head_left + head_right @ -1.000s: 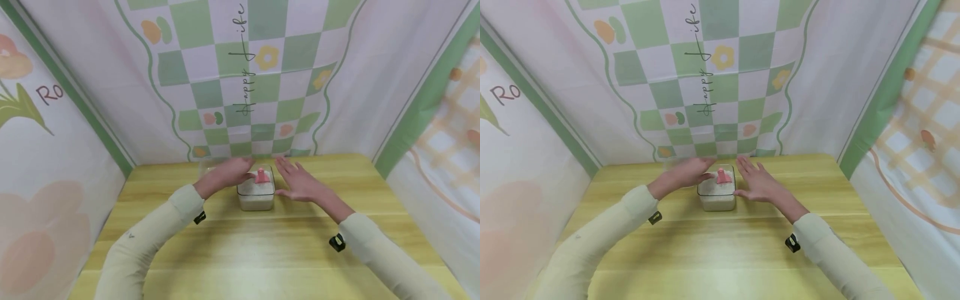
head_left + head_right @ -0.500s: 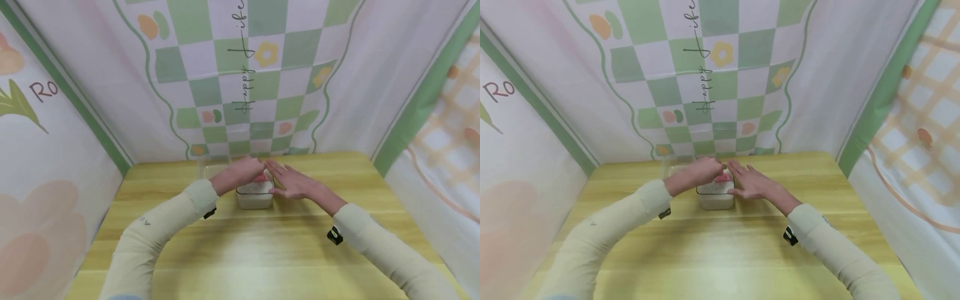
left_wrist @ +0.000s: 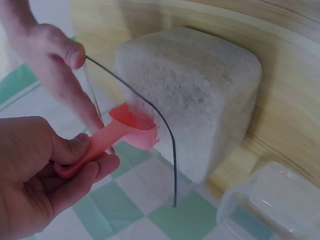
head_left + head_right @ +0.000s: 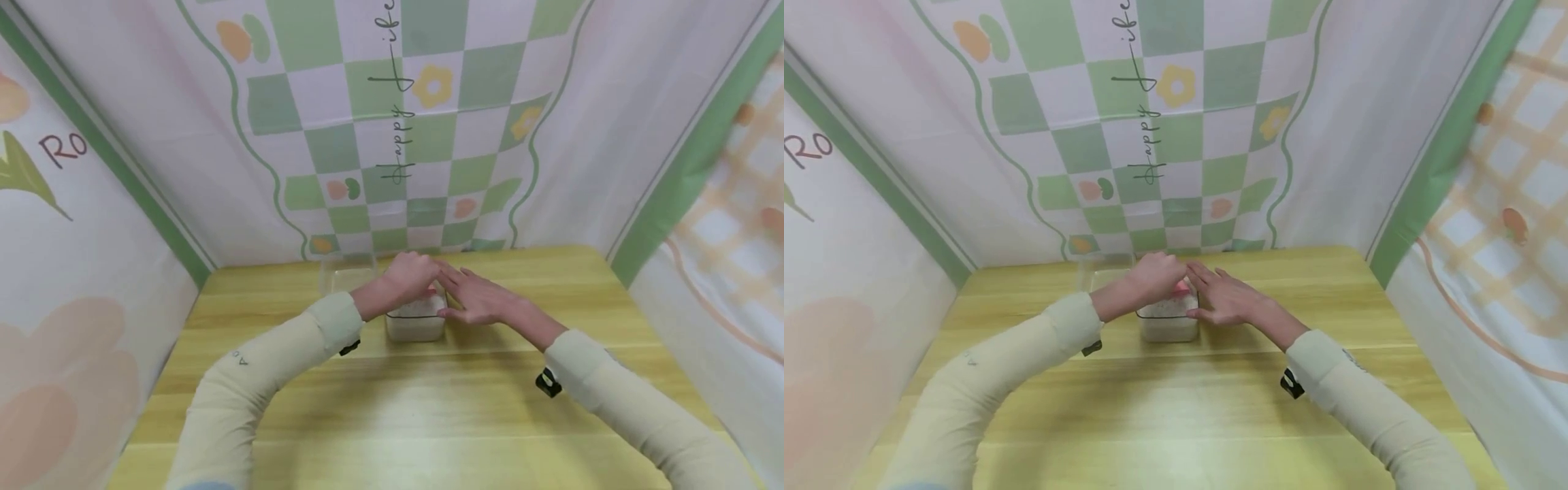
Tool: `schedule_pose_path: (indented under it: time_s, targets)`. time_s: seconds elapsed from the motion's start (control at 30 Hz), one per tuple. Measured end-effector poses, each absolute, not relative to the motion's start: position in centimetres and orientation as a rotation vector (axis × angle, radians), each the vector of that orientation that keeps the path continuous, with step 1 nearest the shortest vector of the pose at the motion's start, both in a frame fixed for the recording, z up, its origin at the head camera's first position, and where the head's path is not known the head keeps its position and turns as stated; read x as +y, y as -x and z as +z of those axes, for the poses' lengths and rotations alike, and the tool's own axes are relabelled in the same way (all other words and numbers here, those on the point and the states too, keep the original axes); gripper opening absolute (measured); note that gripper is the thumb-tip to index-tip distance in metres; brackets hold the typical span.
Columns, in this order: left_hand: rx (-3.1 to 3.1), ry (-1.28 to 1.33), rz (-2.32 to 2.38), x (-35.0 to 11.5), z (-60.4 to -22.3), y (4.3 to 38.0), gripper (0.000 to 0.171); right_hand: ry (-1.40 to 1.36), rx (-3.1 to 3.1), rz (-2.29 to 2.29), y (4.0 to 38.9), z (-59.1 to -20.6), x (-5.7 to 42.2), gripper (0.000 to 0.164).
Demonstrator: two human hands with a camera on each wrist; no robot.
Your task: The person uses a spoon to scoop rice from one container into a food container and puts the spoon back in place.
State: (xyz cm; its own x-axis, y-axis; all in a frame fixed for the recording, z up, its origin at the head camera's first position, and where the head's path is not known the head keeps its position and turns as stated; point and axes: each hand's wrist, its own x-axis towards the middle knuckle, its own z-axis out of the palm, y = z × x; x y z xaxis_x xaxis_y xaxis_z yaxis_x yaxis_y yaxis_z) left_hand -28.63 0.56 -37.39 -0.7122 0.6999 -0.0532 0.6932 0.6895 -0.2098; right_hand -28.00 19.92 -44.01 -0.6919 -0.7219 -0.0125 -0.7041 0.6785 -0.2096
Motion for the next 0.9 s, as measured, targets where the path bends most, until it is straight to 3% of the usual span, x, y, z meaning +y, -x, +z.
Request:
schedule_pose_path:
  time_s: [0.27,0.47,0.73,0.9]
  targets:
    - [-2.987,1.114,0.221,-2.1,-35.2,28.5,0.021,1.173,2.797,-0.239,28.2,-43.8,20.1,0.091]
    - [-2.969,1.134,0.427,-3.7,-34.5,27.8,0.006,1.181,2.792,-0.220,28.0,-43.7,20.1,0.090]
    - [-2.940,1.140,0.706,-4.2,-36.4,27.0,0.006,1.195,2.782,-0.241,27.6,-43.5,19.2,0.089]
    - [-2.861,1.118,0.681,-4.7,-37.1,26.9,0.014,1.219,2.792,-0.233,27.6,-43.5,18.7,0.086]
